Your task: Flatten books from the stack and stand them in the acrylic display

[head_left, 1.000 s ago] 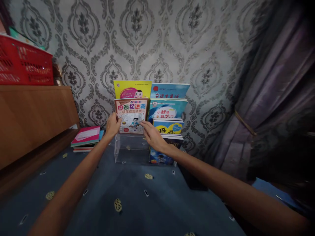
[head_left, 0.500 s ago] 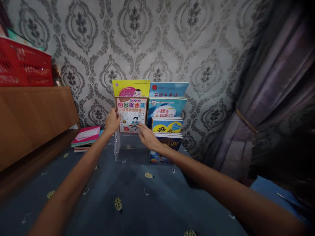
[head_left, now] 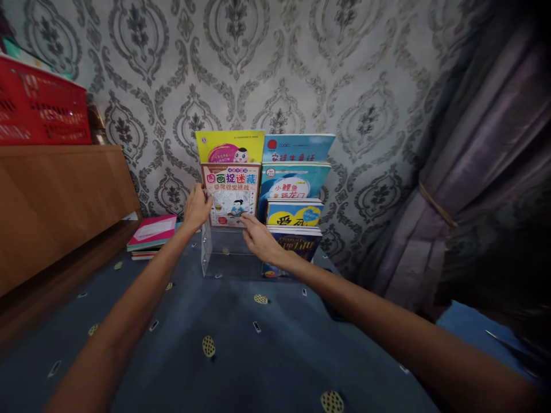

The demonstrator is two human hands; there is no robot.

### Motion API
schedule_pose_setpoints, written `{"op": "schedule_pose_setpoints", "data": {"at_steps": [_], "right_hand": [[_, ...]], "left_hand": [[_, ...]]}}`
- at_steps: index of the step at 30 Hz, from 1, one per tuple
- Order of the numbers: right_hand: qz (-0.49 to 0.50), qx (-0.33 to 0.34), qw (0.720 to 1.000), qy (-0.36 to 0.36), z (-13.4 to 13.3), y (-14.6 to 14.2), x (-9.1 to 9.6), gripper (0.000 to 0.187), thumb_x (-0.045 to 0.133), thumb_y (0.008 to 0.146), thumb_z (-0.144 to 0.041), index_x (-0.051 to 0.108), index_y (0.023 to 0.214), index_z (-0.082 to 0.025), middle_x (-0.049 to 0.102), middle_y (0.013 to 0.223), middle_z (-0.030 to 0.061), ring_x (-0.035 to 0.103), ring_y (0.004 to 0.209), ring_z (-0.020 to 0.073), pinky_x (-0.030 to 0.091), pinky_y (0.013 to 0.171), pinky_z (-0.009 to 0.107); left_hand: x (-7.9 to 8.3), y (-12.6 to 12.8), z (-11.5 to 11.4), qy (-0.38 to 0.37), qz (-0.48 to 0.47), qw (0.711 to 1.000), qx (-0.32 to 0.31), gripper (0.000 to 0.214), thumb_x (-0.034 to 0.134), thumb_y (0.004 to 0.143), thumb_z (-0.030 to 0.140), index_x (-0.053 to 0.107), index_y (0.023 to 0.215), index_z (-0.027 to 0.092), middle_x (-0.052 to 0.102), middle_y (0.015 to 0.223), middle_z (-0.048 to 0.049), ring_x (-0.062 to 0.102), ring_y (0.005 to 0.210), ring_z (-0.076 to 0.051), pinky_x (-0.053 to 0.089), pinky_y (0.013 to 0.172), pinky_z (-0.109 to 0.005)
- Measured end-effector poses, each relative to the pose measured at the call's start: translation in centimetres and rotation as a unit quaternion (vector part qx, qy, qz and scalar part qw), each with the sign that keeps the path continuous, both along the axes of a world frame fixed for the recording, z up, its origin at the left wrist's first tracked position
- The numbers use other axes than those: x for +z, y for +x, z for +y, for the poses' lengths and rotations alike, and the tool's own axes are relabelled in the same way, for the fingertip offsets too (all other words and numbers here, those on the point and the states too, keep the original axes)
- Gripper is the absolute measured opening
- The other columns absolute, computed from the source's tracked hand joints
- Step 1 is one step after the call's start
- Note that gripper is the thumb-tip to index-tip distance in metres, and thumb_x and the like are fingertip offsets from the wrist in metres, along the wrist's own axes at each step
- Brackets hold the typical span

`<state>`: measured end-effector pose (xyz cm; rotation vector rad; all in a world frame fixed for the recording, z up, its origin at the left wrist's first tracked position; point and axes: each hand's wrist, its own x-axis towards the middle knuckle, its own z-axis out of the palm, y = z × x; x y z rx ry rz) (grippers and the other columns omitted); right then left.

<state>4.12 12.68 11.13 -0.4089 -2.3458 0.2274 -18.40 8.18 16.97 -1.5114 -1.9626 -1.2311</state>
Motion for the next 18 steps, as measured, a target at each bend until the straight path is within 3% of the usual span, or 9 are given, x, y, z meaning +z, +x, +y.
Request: {"op": "schedule_pose_setpoints", "data": {"at_steps": [8, 18], "right_hand": [[-0.02, 0.012, 1.0, -0.017, -2.1, 0.9, -2.1, 0.049, 0.045, 0.094, -0.013, 0.054, 0.142, -0.008, 0.05, 0.151, 0.0227, 0.047, 0.143, 0.0278, 0.039, 0.12, 0.05], [-0.053, 0.021, 0.996, -0.073, -5.8, 2.2, -6.1, 0.047, 0.045, 0.096, -0.016, 0.056, 0.141, -0.013, 0.054, 0.149, 0.0205, 0.049, 0.142, 0.027, 0.044, 0.117, 0.051]], "left_hand": [[0.0, 0.4, -1.1, -0.023, 0.026, 0.999, 0.016, 0.025, 0.052, 0.088, 0.022, 0.052, 0.113, 0.017, 0.067, 0.11, -0.0143, 0.064, 0.107, -0.031, 0.05, 0.094, -0.043], [-1.1, 0.6, -1.9, -0.033, -0.002, 0.999, 0.004, 0.026, 0.052, 0.089, 0.024, 0.049, 0.114, 0.02, 0.069, 0.105, -0.0117, 0.067, 0.104, -0.032, 0.05, 0.094, -0.044]]}}
